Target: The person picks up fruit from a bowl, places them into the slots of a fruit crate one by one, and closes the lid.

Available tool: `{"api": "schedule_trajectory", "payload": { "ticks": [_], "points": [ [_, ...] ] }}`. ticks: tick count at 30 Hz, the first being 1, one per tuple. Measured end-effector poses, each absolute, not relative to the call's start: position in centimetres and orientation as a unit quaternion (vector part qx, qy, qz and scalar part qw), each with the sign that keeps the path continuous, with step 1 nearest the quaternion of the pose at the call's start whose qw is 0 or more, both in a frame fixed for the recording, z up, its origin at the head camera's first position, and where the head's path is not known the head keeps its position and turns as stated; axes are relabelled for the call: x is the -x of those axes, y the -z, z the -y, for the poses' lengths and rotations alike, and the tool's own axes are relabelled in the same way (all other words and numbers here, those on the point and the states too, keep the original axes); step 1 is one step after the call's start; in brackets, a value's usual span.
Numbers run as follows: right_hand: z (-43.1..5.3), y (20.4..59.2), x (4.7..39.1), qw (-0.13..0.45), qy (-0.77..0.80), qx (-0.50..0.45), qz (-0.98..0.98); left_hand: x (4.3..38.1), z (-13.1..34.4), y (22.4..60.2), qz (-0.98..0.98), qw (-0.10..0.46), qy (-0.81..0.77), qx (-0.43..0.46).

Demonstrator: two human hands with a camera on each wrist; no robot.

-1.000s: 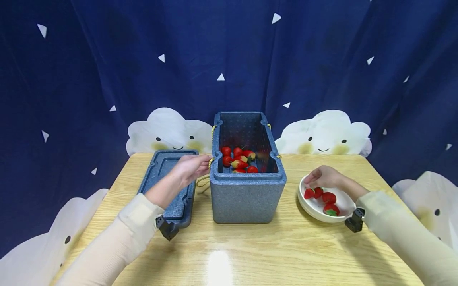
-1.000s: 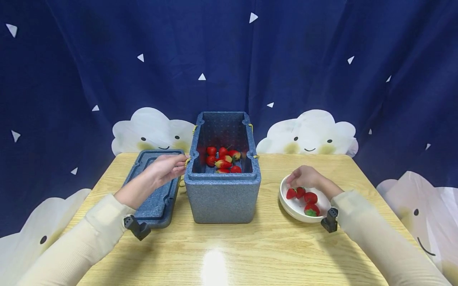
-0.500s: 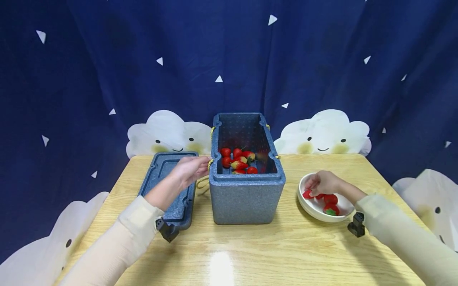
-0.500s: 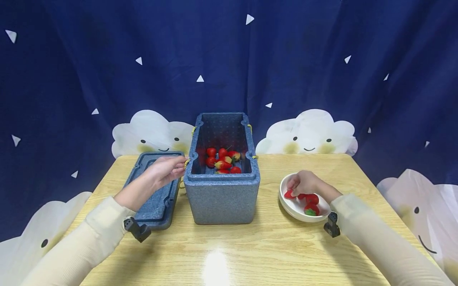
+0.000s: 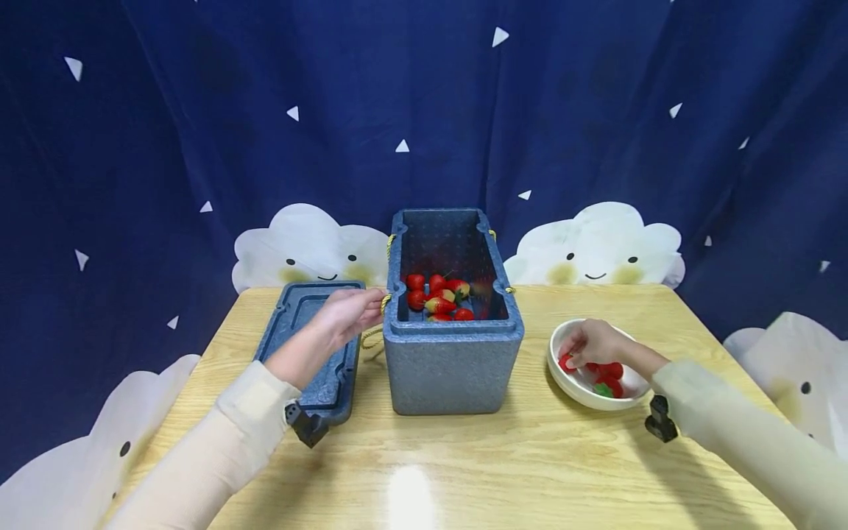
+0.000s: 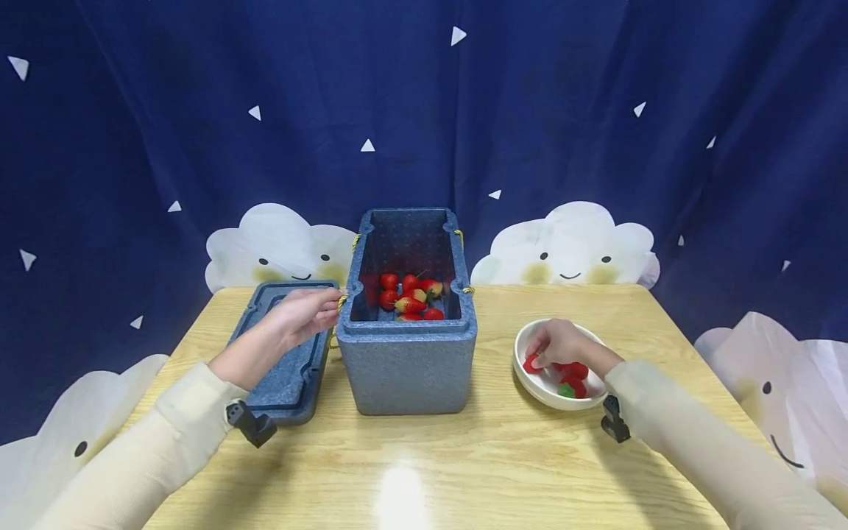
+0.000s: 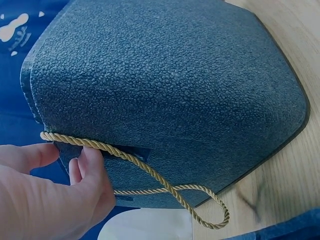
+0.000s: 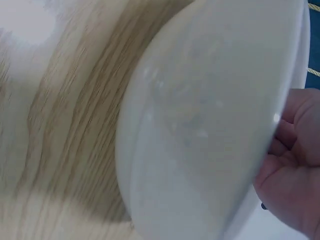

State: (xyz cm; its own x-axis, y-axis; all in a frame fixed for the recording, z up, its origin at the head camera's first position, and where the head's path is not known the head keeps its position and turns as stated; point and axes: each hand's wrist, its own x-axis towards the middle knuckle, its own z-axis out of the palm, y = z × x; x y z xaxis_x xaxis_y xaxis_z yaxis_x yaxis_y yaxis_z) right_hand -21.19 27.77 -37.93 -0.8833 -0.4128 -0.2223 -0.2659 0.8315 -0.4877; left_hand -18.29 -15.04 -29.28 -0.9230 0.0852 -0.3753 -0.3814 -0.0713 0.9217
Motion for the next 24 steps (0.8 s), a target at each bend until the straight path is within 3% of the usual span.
{"api": "schedule_trajectory", "payload": {
  "ticks": [24],
  "points": [
    [-27.81,37.72,22.07,0.187,0.223,0.19,-0.938,18.28,14.84,28.99,-0.677,0.159,-0.708,0.122]
  ]
}}
